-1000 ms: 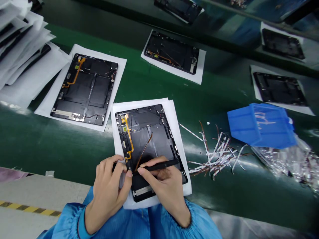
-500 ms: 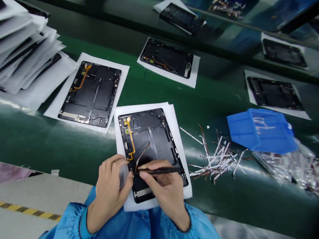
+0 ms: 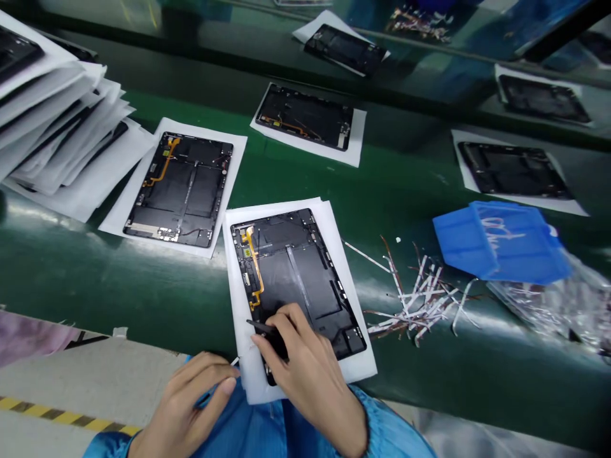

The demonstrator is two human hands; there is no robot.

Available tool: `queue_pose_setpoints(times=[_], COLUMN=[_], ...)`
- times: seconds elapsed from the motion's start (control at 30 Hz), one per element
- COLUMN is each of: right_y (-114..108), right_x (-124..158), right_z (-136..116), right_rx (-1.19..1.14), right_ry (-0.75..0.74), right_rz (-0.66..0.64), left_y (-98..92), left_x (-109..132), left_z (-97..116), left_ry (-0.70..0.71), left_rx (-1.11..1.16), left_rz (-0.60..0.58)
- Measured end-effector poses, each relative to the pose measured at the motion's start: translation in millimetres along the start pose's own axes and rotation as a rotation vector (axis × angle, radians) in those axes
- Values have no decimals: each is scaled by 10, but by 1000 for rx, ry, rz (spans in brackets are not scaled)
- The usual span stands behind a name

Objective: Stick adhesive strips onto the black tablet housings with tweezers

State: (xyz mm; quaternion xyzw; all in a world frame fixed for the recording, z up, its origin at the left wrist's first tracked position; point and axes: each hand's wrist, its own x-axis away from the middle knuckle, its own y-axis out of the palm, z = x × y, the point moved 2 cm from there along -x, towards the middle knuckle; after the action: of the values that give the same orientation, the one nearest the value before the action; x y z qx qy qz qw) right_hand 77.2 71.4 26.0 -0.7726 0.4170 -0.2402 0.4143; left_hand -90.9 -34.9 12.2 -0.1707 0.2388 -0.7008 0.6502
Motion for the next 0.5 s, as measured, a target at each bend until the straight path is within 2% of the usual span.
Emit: queue_pose_setpoints(times=[0.13, 0.27, 0.4, 0.5], right_y=[50, 133, 64, -90], right_x=[21, 83, 201, 235], right_z=[22, 37, 31, 51], right_rx=[-65, -115, -266, -519], right_ry=[-15, -74, -103, -72], right_rz=[36, 173, 341, 346], left_y=[-8, 33, 129, 197], left_x=[-124, -181, -149, -149], left_z=[63, 90, 94, 114], left_ry=[-29, -119, -409, -586], left_rx=[21, 176, 373, 539], left_rz=[-57, -114, -55, -66])
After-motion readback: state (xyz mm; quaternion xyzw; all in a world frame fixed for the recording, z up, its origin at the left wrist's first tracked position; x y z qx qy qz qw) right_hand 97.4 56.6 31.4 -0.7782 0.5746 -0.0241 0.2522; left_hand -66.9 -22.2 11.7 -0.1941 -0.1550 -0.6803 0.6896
